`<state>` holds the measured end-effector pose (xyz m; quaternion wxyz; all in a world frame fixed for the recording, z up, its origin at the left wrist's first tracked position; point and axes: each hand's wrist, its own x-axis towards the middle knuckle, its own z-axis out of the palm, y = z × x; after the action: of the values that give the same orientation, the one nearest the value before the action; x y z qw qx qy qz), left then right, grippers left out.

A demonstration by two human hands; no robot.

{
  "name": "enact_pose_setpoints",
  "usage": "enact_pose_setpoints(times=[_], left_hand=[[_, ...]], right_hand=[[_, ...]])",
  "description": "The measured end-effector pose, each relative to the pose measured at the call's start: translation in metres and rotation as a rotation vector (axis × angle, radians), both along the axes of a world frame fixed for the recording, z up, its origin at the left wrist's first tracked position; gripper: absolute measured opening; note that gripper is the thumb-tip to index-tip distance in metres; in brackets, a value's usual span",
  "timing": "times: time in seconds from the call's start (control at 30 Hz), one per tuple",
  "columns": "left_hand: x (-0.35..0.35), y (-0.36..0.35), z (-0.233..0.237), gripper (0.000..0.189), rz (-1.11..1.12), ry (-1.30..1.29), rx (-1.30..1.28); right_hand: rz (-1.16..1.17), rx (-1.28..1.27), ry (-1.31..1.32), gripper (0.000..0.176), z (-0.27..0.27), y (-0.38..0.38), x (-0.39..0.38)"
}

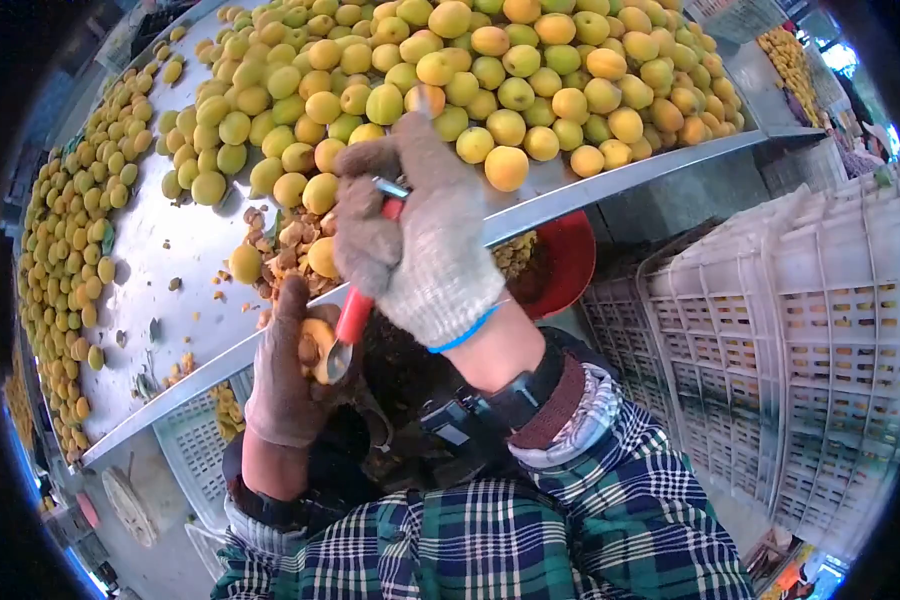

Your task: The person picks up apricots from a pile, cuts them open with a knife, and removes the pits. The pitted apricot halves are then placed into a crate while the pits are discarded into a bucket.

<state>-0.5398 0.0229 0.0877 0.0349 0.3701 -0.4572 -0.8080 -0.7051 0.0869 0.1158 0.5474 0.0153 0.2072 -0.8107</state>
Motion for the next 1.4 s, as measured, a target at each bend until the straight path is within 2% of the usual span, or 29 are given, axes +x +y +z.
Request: enact_pose_setpoints(times=[0.03,0.07,0.1,0.13,0.17,0.2,0.23,0.27,0.3,0.37,0.47,0.5,0.53,0.57,0.67,0.77,0.83,0.87,0.93,0.97,1.0,1.03,1.07,1.1,1.17,1.2,1.3,1.4], left_hand=[[-0.001,-0.003,-0.001,0.069,0.042,0.04,0.067],[-0.002,-0.007,-0.002,0.07,0.084,0.082,0.13],[-0.002,-0.012,-0.003,0.07,0.124,0.125,0.192],[0.004,-0.025,-0.012,0.068,0.093,0.278,0.329],[0.005,-0.025,-0.019,0.068,0.186,0.26,0.283],[0.002,-0.024,-0.018,0.07,0.278,0.242,0.238],[-0.002,-0.022,-0.017,0.073,0.37,0.222,0.195],[-0.005,-0.021,-0.017,0.076,0.461,0.201,0.152],[-0.005,-0.022,-0.018,0.076,0.455,0.226,0.112],[-0.004,-0.028,-0.019,0.077,0.441,0.275,0.033],[0.008,-0.032,-0.019,0.075,0.325,0.328,0.148],[0.008,-0.033,-0.017,0.074,0.281,0.328,0.167],[0.0,-0.025,-0.01,0.073,0.35,0.318,0.12],[0.0,-0.024,-0.01,0.073,0.33,0.29,0.081],[0.004,-0.019,-0.012,0.074,0.29,0.216,-0.04],[0.0,-0.015,-0.013,0.071,0.292,0.189,-0.118],[-0.001,-0.014,-0.008,0.067,0.311,0.192,-0.1],[0.0,-0.016,-0.002,0.065,0.293,0.153,-0.17],[0.003,-0.024,0.008,0.063,0.26,0.078,-0.309],[0.003,-0.028,0.007,0.055,0.299,0.057,-0.425],[0.004,-0.031,0.002,0.047,0.338,0.032,-0.542],[0.005,-0.033,-0.005,0.039,0.376,0.004,-0.66],[0.002,-0.034,-0.017,0.024,0.422,0.101,-0.919],[0.004,-0.035,-0.019,0.021,0.445,0.105,-0.845],[0.001,-0.035,-0.015,0.017,0.479,0.121,-0.695],[0.003,-0.039,-0.023,0.017,0.436,0.072,-0.899],[0.004,-0.041,-0.017,0.025,0.173,-0.104,-1.217],[-0.012,-0.032,-0.003,0.036,-0.058,-0.316,-1.519]], right_hand=[[-0.061,0.02,0.07,0.05,-0.001,0.001,-0.002],[-0.001,-0.092,0.173,0.037,-0.007,0.007,-0.007],[-0.168,-0.027,0.804,0.031,-0.011,0.004,-0.007],[-0.346,0.046,1.434,0.025,-0.012,0.0,-0.006],[-0.177,0.122,1.346,0.013,-0.009,-0.001,0.004],[-0.015,0.207,1.256,0.009,-0.004,-0.002,0.015],[-0.004,0.23,1.349,0.024,-0.015,-0.009,0.03],[0.116,0.223,1.405,0.024,-0.014,-0.008,0.041],[0.112,0.164,1.885,0.026,-0.019,-0.013,0.045],[0.107,0.304,2.043,0.03,-0.02,-0.006,0.06],[0.11,0.372,2.2,0.035,-0.023,-0.004,0.068],[0.17,0.353,2.185,0.034,-0.021,-0.004,0.065],[0.232,0.333,2.168,0.032,-0.018,-0.004,0.062],[0.294,0.313,2.149,0.03,-0.014,-0.004,0.058],[0.496,0.39,2.111,0.025,-0.003,-0.005,0.045],[0.545,0.397,2.115,0.02,-0.001,-0.001,0.043],[0.406,0.308,2.006,0.019,-0.008,0.0,0.04],[0.339,0.264,1.949,0.018,-0.012,0.0,0.039],[0.126,0.325,1.756,0.018,-0.018,-0.002,0.031],[0.026,0.346,1.658,0.018,-0.018,-0.004,0.026],[-0.039,0.509,1.623,0.023,-0.017,-0.006,0.02],[-0.074,0.548,1.489,0.026,-0.012,-0.005,0.011],[-0.155,0.596,1.583,0.026,-0.015,-0.006,0.004],[-0.244,0.646,1.677,0.026,-0.02,-0.006,-0.001],[-0.245,0.707,1.847,0.022,-0.019,-0.003,-0.011],[-0.246,0.742,1.931,0.021,-0.019,-0.001,-0.015],[-0.442,0.769,1.894,0.024,-0.024,0.004,-0.025],[-0.426,0.75,1.584,0.025,-0.016,0.015,-0.042]])
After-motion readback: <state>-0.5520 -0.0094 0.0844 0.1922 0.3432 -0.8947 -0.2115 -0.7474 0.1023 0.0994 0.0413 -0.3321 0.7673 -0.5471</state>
